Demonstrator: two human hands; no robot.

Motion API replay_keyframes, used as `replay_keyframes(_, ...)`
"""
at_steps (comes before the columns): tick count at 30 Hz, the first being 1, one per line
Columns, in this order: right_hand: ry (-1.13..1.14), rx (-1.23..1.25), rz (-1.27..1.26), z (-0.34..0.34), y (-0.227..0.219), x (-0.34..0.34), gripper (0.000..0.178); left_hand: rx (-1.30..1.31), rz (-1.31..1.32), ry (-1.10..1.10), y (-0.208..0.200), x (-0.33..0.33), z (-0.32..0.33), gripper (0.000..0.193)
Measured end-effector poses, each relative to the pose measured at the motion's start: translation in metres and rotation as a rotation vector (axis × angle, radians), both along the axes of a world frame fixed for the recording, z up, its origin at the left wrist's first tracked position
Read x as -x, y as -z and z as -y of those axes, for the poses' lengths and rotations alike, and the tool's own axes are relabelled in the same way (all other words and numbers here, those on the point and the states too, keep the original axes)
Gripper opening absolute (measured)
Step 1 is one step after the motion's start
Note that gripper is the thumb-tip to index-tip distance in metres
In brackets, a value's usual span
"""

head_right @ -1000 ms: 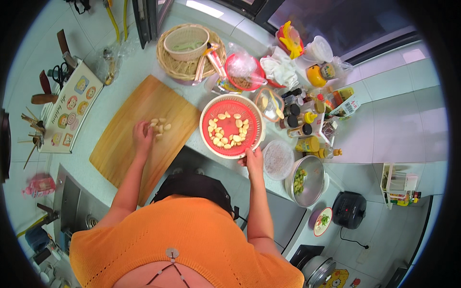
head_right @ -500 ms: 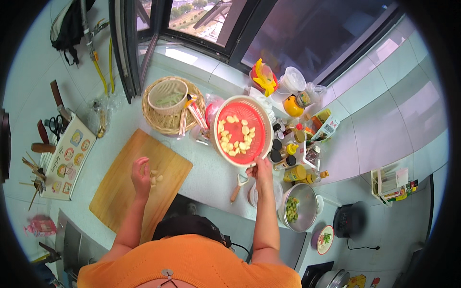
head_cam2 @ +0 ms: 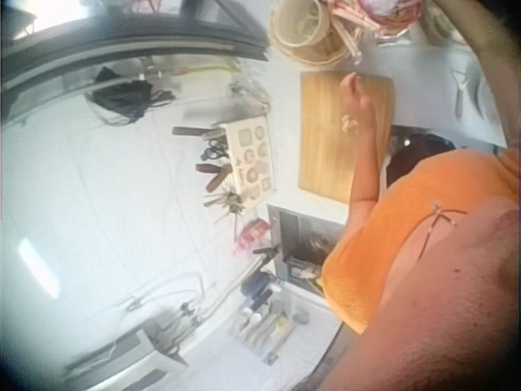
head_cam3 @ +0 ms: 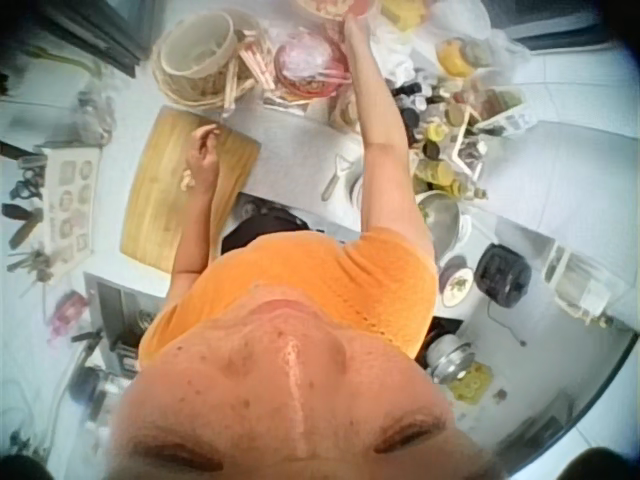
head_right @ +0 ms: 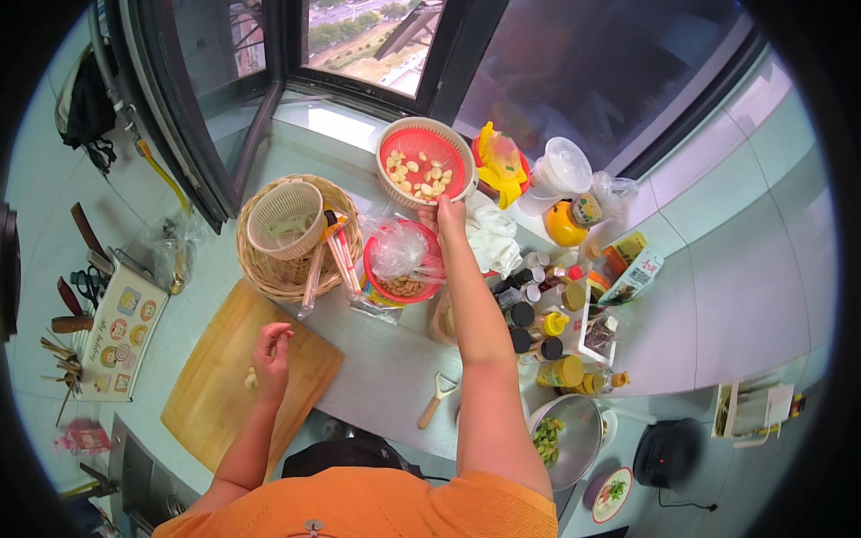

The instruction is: The person handles garlic cloves from a red colander, washes them in a sink under running water, and then chops them with a cleaver on a wooden cutting board.

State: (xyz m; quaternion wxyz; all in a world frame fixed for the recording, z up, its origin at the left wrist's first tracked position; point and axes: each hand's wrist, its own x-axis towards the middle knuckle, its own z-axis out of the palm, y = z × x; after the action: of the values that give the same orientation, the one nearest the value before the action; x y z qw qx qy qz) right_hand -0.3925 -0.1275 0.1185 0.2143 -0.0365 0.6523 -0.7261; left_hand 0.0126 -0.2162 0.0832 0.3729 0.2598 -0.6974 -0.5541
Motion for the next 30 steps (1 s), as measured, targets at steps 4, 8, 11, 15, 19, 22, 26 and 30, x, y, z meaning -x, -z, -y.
replay_keyframes(4, -0.041, 0.026, 0.038, 0.011, 0.009, 0.012, 0.028, -0.061, 0.042, -0.058, 0.010, 0.007, -0.004, 0.011)
replay_keyframes(8, -0.112, -0.043, 0.054, 0.005, 0.010, 0.021, 0.026, -0.103, 0.082, -0.063, 0.016, 0.014, -0.003, 0.014)
replay_keyframes(11, -0.260, -0.044, 0.098, 0.003, 0.006, 0.019, 0.024, -0.178, 0.054, -0.157, 0.026, 0.020, 0.001, 0.021)
replay_keyframes(15, -0.310, -0.018, 0.026, 0.001, -0.006, 0.001, 0.021, 0.125, 0.091, -0.433, 0.016, 0.040, 0.018, 0.035)
replay_keyframes(19, -0.348, -0.052, -0.002, 0.000, -0.023, -0.018, 0.020, 0.413, 0.338, -0.287, -0.026, 0.064, 0.051, 0.038)
replay_keyframes(22, -0.393, -0.071, -0.058, 0.002, -0.032, -0.030, 0.020, 0.377, 0.379, -0.205, -0.034, 0.082, 0.076, 0.028)
replay_keyframes(26, -0.385, -0.087, -0.101, 0.001, -0.036, -0.038, 0.021, 0.458, 0.328, -0.179, -0.024, 0.093, 0.094, 0.012)
replay_keyframes(30, -0.343, -0.096, -0.129, -0.002, -0.030, -0.039, 0.021, 0.420, 0.215, -0.303, -0.050, 0.079, 0.080, 0.011)
